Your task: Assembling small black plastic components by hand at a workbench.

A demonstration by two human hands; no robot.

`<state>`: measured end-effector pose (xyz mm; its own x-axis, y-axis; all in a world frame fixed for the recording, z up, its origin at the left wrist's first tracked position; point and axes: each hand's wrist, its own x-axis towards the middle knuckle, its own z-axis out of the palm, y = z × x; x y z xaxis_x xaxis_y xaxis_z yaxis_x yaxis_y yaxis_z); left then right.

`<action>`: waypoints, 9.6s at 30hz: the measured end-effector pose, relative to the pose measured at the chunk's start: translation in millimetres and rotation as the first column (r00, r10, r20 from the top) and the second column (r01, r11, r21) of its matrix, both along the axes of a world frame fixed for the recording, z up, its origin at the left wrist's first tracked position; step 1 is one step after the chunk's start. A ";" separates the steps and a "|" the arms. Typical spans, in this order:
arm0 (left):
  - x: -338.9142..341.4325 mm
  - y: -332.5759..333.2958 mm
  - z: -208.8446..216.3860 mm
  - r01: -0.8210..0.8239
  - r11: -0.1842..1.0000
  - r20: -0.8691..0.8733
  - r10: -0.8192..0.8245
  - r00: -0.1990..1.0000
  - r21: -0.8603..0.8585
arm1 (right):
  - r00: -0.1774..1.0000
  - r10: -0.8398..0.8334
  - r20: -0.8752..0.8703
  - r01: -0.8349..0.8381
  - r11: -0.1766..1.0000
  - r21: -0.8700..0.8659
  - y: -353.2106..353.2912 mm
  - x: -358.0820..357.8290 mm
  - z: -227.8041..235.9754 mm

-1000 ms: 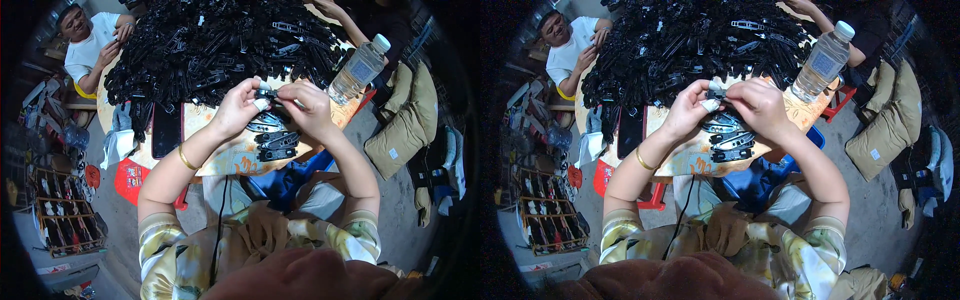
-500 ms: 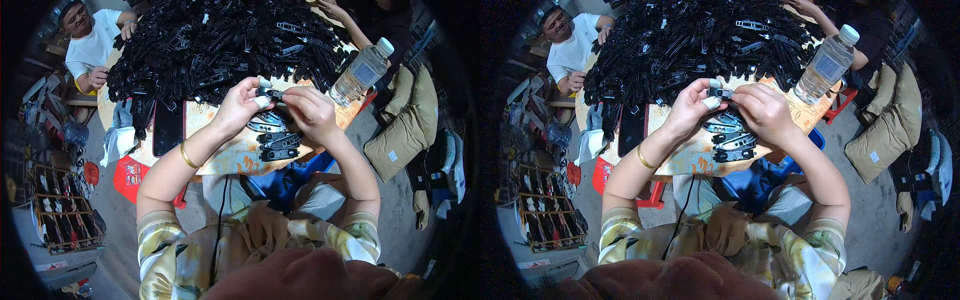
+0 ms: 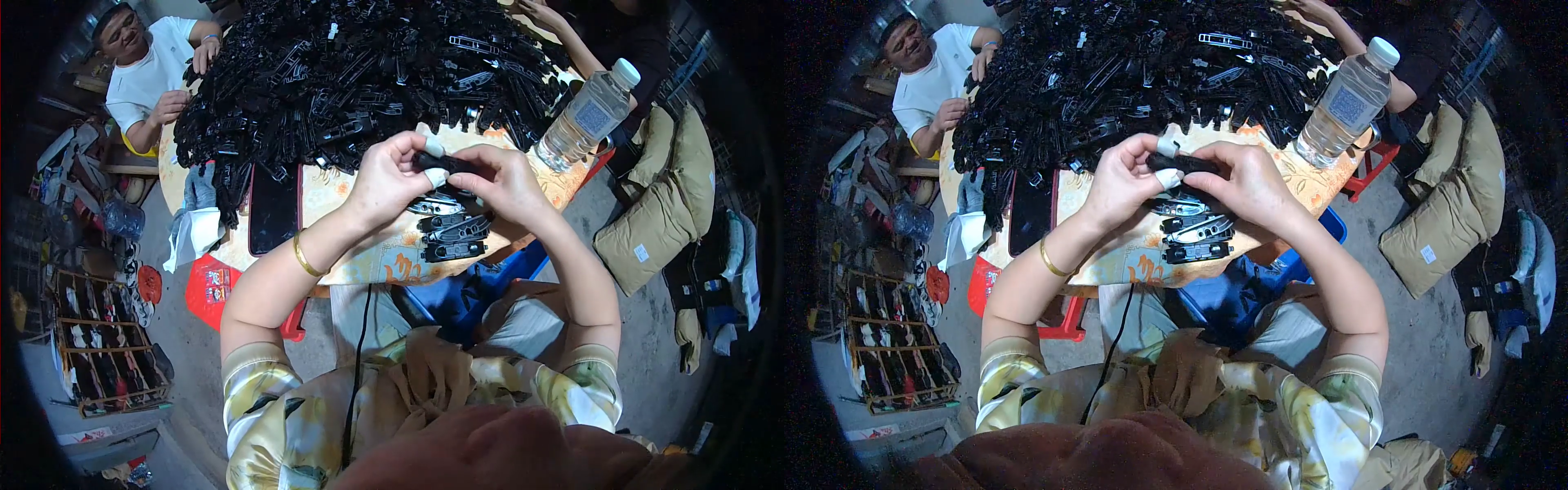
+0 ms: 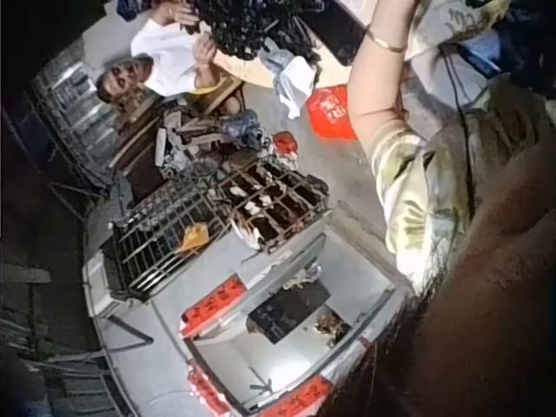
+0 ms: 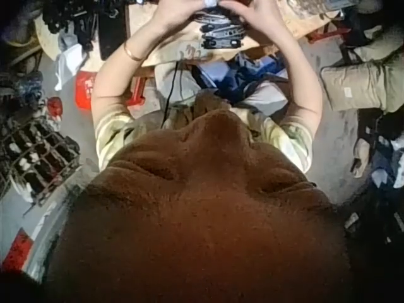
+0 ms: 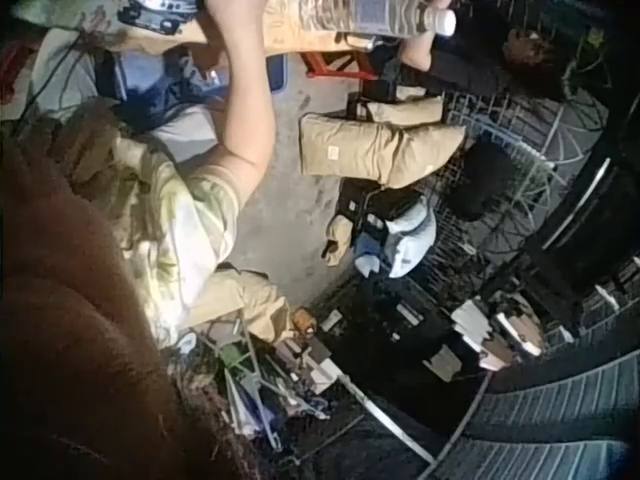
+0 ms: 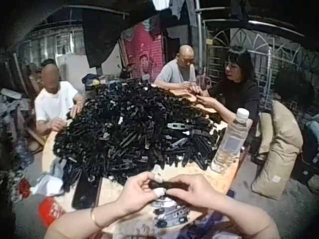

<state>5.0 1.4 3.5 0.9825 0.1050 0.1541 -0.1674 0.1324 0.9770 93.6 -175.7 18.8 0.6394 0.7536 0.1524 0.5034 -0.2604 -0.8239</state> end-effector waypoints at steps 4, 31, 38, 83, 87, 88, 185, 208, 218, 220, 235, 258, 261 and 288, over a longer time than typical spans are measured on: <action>-6.5 -5.9 11.0 -0.048 0.981 -0.033 0.055 0.998 0.187 | 0.993 -0.040 0.113 0.041 0.999 -0.009 -0.6 -2.7 -2.5; -1.7 37.2 29.2 -0.631 0.198 0.582 0.254 0.772 0.750 | 0.697 0.179 0.694 -0.139 0.984 -0.114 46.8 36.5 -20.6; 3.4 15.8 24.0 -0.303 0.939 0.008 0.306 0.952 0.164 | 0.962 -0.097 0.256 0.039 0.974 0.221 17.8 17.7 -16.6; 2.2 8.2 14.7 0.069 0.948 -0.085 -0.100 0.991 -0.310 | 0.873 -0.225 0.433 -0.011 0.878 0.478 10.0 -4.5 5.5; 0.9 17.2 10.8 0.183 0.903 -0.095 -0.237 0.967 -0.389 | 0.724 -0.086 0.684 -0.232 0.904 0.360 7.2 -1.8 14.6; 0.5 18.6 9.3 0.217 0.895 -0.101 -0.276 0.956 -0.389 | 0.725 -0.084 0.683 -0.234 0.904 0.359 7.8 -2.7 14.0; -132.5 25.2 -23.1 -0.471 0.345 0.448 0.148 0.882 0.812 | 0.740 0.259 0.620 -0.262 0.961 -0.089 -38.2 -53.9 -19.2; -131.7 -56.0 -56.2 0.247 0.784 -0.012 -0.293 0.956 0.569 | 0.843 0.235 0.483 -0.218 0.972 -0.092 -76.0 -130.8 -25.5; -183.0 39.2 -61.1 0.645 0.347 -0.505 -0.416 0.757 0.681 | 0.884 0.228 0.407 -0.104 0.946 -0.306 -107.1 -102.7 -16.0; -189.3 47.1 -37.6 0.675 0.408 -0.666 -0.190 0.721 0.614 | 0.897 0.216 0.385 -0.072 0.932 -0.355 -120.5 -98.1 -25.6; -246.4 84.0 -16.7 0.251 0.169 -0.296 0.354 0.887 0.953 | 0.661 -0.123 0.740 0.191 0.982 -0.007 -81.0 -73.5 -23.0; -189.9 25.2 -0.9 0.792 -0.070 -0.787 0.092 0.610 0.606 | 0.940 0.176 0.292 -0.129 0.976 -0.173 -161.3 -29.7 -0.5; -168.2 22.4 34.2 0.631 0.305 -0.585 -0.238 0.775 0.713 | 0.947 0.256 0.194 -0.237 0.964 -0.117 -154.2 -29.0 10.8; -15.7 46.9 -6.2 -0.362 -0.054 0.366 0.134 0.921 0.931 | 0.520 0.229 0.823 -0.380 0.925 -0.017 56.0 -10.7 -23.6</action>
